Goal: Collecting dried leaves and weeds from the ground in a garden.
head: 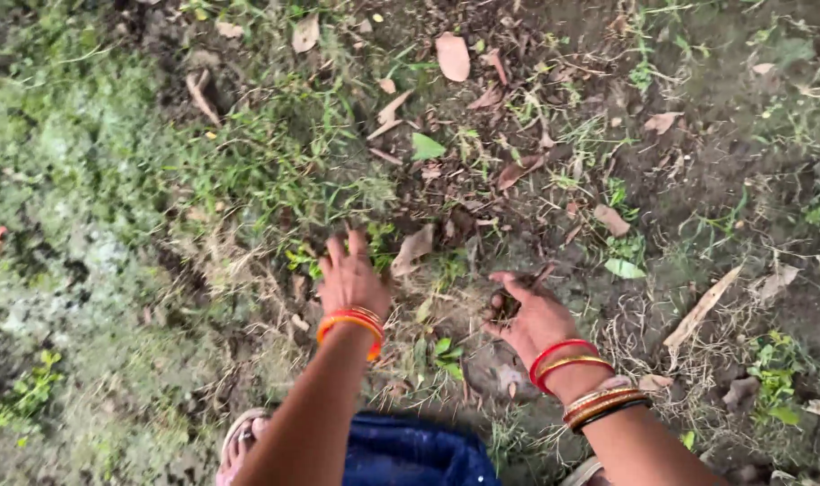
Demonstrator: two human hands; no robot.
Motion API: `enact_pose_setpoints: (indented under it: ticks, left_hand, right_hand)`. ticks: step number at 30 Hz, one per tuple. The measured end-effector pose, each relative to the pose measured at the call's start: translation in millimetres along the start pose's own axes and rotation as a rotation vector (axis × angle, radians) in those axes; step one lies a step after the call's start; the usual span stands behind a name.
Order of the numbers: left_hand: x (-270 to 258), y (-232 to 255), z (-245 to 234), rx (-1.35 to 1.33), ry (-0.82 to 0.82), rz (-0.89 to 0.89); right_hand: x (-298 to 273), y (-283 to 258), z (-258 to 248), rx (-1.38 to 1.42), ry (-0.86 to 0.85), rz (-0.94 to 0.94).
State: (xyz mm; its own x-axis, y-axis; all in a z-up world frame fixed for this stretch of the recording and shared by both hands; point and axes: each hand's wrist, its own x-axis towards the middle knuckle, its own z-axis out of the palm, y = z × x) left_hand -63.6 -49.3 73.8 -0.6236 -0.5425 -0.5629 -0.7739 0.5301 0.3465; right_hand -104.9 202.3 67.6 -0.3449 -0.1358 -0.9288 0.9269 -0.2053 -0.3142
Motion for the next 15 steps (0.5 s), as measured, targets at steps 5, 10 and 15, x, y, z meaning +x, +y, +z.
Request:
enact_pose_setpoints:
  ticks: [5, 10, 15]
  left_hand:
    - [36.6, -29.6, 53.1, 0.369, -0.060, 0.052]
    - [5.2, 26.6, 32.7, 0.359, -0.359, -0.047]
    - [-53.0, 66.2, 37.1, -0.265, -0.273, 0.420]
  right_hand:
    - [-0.3, -11.3, -12.5, 0.129, -0.127, -0.069]
    - [-23.0, -22.5, 8.4, 0.177, -0.060, -0.096]
    - [-58.5, -41.4, 43.1, 0.083, -0.003, 0.019]
